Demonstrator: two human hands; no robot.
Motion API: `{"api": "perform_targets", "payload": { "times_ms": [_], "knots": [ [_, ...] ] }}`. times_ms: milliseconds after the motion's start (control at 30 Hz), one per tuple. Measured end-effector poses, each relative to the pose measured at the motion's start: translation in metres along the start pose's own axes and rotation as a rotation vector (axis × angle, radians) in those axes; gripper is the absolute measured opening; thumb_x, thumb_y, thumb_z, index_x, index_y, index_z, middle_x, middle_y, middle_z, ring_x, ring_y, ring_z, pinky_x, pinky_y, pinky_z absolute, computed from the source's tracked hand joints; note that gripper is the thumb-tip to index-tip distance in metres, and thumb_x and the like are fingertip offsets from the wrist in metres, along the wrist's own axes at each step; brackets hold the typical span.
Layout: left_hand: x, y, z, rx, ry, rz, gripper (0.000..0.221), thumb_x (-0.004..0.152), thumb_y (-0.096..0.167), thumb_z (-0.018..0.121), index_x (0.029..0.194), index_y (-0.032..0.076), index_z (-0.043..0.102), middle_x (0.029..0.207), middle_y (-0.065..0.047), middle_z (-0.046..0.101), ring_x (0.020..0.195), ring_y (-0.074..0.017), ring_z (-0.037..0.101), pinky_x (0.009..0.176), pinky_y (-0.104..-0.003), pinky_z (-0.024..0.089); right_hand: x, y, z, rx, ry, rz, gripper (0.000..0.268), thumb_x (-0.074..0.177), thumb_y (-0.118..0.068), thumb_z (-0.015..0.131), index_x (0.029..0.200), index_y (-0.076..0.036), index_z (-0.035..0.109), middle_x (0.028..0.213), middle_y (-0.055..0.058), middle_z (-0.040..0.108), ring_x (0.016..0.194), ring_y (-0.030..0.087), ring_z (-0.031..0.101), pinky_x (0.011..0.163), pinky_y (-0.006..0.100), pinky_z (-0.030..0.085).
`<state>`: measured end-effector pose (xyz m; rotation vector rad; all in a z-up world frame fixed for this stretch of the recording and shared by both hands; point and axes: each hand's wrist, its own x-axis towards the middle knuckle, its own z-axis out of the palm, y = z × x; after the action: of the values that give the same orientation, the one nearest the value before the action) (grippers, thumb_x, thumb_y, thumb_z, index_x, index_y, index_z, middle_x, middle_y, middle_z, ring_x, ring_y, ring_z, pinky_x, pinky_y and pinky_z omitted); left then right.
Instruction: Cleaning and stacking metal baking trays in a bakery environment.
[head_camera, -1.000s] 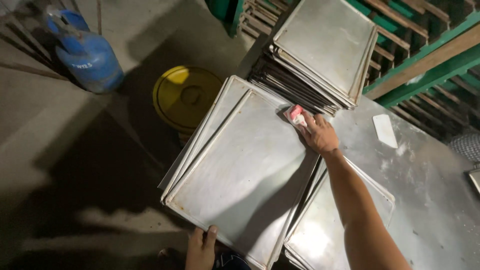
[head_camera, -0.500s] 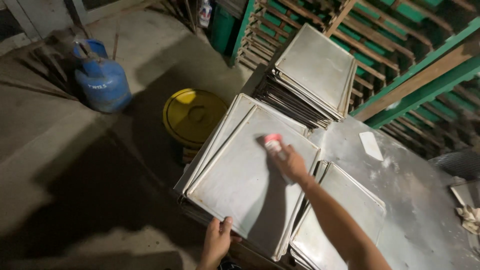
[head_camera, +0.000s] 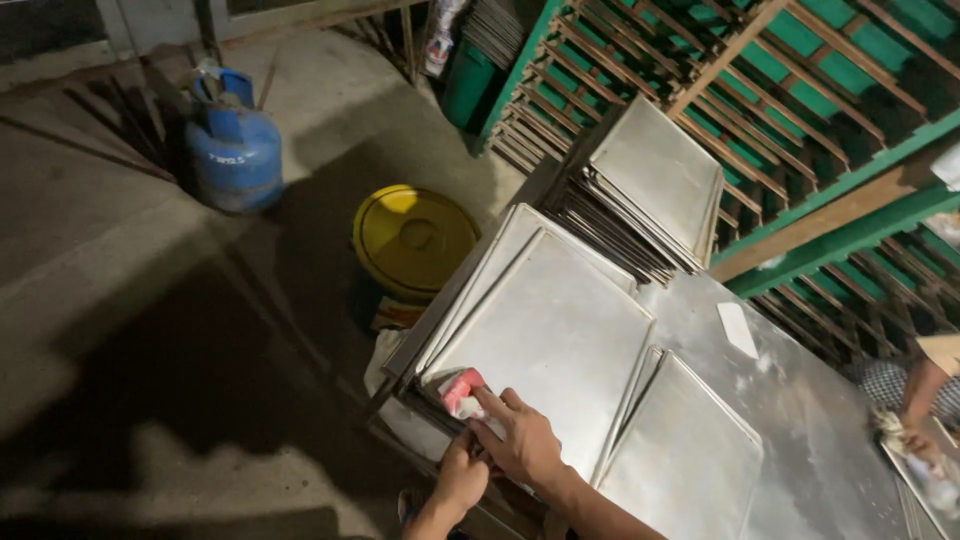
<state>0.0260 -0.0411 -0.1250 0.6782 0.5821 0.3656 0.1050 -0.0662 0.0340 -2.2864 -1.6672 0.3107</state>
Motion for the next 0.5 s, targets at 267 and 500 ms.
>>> {"api": "perform_targets", "payload": {
  "times_ms": [267, 500],
  "knots": [
    [0.041, -0.064, -0.034, 0.451, 0.159, -0.136, 0.050, 0.105, 0.023, 0.068, 0.146, 0.002, 0.047, 0.128, -0.019, 0.052, 0.104, -0.0305, 0.050, 0.086, -0.041, 0.047, 0.104, 0.115, 0.008, -0.167, 0.255, -0.004, 0.057, 0.094, -0.041, 0.062, 0.146, -0.022, 0.051, 0.106, 0.021, 0.067, 0.079, 0.044, 0.070, 0.067, 0.050, 0.058],
    [0.003, -0.008, 0.001, -0.025, 0.194, -0.234, 0.068, 0.085, 0.014, 0.059, 0.150, 0.012, 0.038, 0.114, -0.015, 0.062, 0.096, -0.0287, 0.075, 0.078, -0.047, 0.065, 0.257, 0.234, -0.037, -0.302, 0.227, 0.254, 0.043, 0.105, -0.047, 0.049, 0.138, -0.021, 0.058, 0.116, 0.026, 0.066, 0.099, 0.046, 0.068, 0.084, 0.057, 0.054]
  ]
}}
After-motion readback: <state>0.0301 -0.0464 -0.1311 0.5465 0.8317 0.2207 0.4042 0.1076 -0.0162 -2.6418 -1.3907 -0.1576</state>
